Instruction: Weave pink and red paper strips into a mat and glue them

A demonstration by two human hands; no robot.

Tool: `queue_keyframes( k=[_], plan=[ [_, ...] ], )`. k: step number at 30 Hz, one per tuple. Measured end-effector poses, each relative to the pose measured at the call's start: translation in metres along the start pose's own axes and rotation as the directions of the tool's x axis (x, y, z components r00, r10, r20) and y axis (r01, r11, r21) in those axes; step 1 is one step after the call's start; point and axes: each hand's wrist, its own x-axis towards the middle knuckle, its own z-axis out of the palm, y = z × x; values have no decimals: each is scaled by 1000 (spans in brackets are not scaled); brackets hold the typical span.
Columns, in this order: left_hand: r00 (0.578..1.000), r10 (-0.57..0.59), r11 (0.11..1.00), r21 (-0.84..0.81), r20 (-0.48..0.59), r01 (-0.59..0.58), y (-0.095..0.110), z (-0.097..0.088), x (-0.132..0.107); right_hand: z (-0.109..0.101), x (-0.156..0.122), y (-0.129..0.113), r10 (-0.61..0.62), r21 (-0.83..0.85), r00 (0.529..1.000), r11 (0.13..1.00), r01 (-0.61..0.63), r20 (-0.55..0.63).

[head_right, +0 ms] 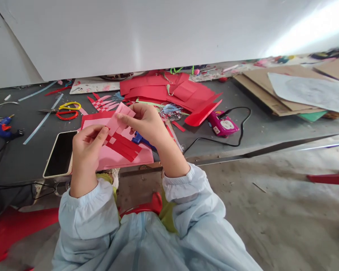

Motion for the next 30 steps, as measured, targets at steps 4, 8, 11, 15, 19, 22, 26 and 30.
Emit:
queue_keyframes(
  k=[4,8,11,15,19,22,26,30],
  plan=[
    [999,39,999,11,-25,-39,-1,4,1,-3,1,3,13,42,1000,999,-14,17],
    [998,51,999,19,-39,-50,-3,6,1,-7,0,7,17,76,1000,997,-19,25],
    [999,17,1000,10,-33,-16,-5,7,1,-9,-1,8,30,72,999,997,-32,32],
    [998,-62,998,20,18,61,-5,8,1,-10,-1,9,45,49,998,998,-47,45],
    [997,-72,997,29,5,72,-6,6,2,-9,-1,15,56,116,998,991,-60,35],
    [996,-85,995,52,9,85,-8,4,2,-9,-2,19,67,121,994,990,-77,81],
    [994,-103,992,72,43,99,-10,4,3,-7,-5,20,114,48,985,991,-121,131],
    [994,-94,991,97,62,88,-10,4,2,-5,-5,22,146,75,983,985,-155,107]
  ],
)
